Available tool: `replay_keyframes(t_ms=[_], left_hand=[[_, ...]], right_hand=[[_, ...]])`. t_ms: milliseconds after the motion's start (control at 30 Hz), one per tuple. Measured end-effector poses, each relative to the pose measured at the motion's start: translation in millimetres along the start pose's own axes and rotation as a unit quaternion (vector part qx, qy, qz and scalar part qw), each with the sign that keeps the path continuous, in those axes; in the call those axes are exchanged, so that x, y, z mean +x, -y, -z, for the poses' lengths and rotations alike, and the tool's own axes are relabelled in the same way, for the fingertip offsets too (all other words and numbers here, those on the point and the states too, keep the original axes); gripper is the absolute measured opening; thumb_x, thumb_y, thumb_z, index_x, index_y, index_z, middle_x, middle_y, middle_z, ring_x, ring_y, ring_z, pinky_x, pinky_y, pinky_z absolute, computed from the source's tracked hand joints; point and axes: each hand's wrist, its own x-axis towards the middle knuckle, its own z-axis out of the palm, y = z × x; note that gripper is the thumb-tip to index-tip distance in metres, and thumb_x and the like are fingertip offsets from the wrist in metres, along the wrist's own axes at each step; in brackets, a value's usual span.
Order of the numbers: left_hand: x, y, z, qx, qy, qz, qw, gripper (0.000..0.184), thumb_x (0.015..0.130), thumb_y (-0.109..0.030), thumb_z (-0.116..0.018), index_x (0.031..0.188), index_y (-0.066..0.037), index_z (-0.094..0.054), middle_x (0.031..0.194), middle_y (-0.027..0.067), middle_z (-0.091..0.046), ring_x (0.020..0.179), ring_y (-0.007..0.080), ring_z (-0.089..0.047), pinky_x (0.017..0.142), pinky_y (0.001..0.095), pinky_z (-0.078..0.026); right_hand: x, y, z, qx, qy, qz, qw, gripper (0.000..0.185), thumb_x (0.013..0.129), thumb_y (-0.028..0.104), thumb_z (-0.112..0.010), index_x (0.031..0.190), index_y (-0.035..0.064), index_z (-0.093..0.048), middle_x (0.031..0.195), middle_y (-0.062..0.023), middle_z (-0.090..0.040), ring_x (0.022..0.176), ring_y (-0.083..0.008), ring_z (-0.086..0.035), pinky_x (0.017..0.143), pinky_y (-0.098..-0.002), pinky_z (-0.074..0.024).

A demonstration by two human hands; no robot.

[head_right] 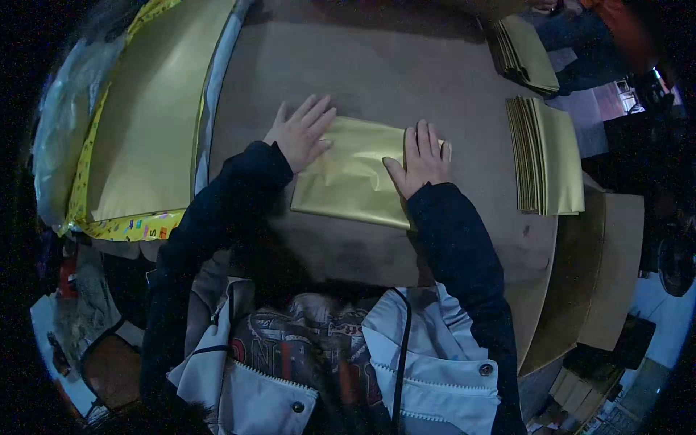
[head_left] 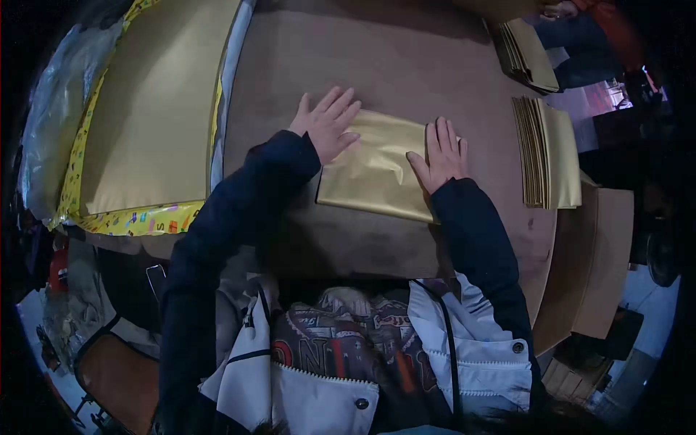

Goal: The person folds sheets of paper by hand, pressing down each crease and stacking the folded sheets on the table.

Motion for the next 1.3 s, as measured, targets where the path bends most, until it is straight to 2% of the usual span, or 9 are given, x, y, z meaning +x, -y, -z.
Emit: replay_keyframes(t_ms=[100,300,533,633,767,1033,1167,1233,1300], left_hand=[[6,-13,6,0.107,0.037,0.035,0.993,0.061,0.096,-0.049,-0.03,0.146,-0.014,-0.029,0.154,0.0068,-0.019,0.144,0.0216,-0.012,0.109,0.0613,-0.014],[-35,-56,14,-0.036,0.09,-0.143,0.985,0.066,0.095,-0.054,-0.03,0.147,-0.013,-0.025,0.154,0.0097,-0.016,0.143,0.0261,-0.01,0.111,0.0602,-0.013],[-62,-29,17,-0.007,0.088,-0.086,0.992,0.062,0.094,-0.047,-0.039,0.146,-0.016,-0.027,0.155,0.0064,-0.017,0.144,0.0268,-0.01,0.107,0.065,-0.016],[-58,-32,23,-0.023,0.114,-0.079,0.99,0.062,0.094,-0.046,-0.039,0.146,-0.016,-0.026,0.155,0.006,-0.016,0.144,0.0284,-0.009,0.106,0.0657,-0.016],[-57,-34,26,0.032,0.146,-0.073,0.986,0.06,0.094,-0.044,-0.041,0.146,-0.018,-0.028,0.155,0.0055,-0.016,0.143,0.0326,-0.009,0.105,0.0684,-0.014],[-55,-35,24,0.015,0.131,-0.056,0.99,0.058,0.095,-0.048,-0.038,0.146,-0.022,-0.028,0.155,0.0016,-0.017,0.143,0.0316,-0.01,0.104,0.0689,-0.017],[-57,-35,25,0.023,0.138,-0.058,0.989,0.059,0.094,-0.044,-0.041,0.146,-0.02,-0.026,0.155,0.0052,-0.015,0.143,0.0324,-0.008,0.105,0.0688,-0.018],[-57,-37,26,0.028,0.126,-0.059,0.99,0.059,0.094,-0.043,-0.042,0.146,-0.019,-0.025,0.155,0.0061,-0.015,0.143,0.0322,-0.008,0.105,0.0681,-0.018],[-55,-46,31,0.017,0.163,-0.031,0.986,0.061,0.094,-0.043,-0.042,0.147,-0.018,-0.024,0.155,0.0099,-0.014,0.143,0.032,-0.008,0.106,0.0666,-0.018]], right_hand=[[0,1,-1,-0.004,0.001,-0.003,1.0,0.077,0.091,0.054,-0.041,0.144,0.0005,-0.026,0.151,-0.0216,-0.019,0.141,-0.035,-0.015,0.111,-0.0534,-0.0129],[1,-1,-3,-0.005,0.022,-0.012,1.0,0.078,0.09,0.055,-0.04,0.145,0.0031,-0.024,0.152,-0.0204,-0.017,0.142,-0.0338,-0.013,0.112,-0.0536,-0.0112],[0,3,6,0.023,0.047,-0.022,0.998,0.079,0.09,0.058,-0.039,0.144,0.0018,-0.025,0.152,-0.0215,-0.015,0.142,-0.035,-0.011,0.112,-0.0553,-0.0122],[-19,54,34,0.0,0.095,0.057,0.994,0.085,0.088,0.06,-0.04,0.143,-0.0029,-0.024,0.151,-0.0234,-0.016,0.142,-0.0362,-0.012,0.111,-0.0556,-0.0126],[-57,126,7,0.142,-0.008,0.175,0.974,0.086,0.083,0.057,-0.052,0.139,-0.0051,-0.032,0.149,-0.0245,-0.023,0.14,-0.0368,-0.019,0.109,-0.0552,-0.0195],[-108,64,18,0.066,0.02,0.147,0.987,0.084,0.079,0.053,-0.059,0.135,-0.0055,-0.037,0.145,-0.0261,-0.029,0.136,-0.0385,-0.027,0.106,-0.0558,-0.0258],[-137,19,18,0.028,0.063,0.078,0.995,0.087,0.082,0.053,-0.057,0.139,-0.0061,-0.028,0.149,-0.027,-0.018,0.139,-0.0421,-0.018,0.107,-0.0588,-0.0218],[-145,8,29,0.017,0.139,0.032,0.99,0.085,0.086,0.057,-0.049,0.142,-0.0033,-0.026,0.151,-0.0245,-0.013,0.142,-0.038,-0.01,0.108,-0.0614,-0.015],[-150,5,26,0.012,0.122,0.045,0.992,0.086,0.087,0.057,-0.048,0.142,-0.0035,-0.025,0.151,-0.0248,-0.013,0.142,-0.0384,-0.009,0.107,-0.0629,-0.0151]])
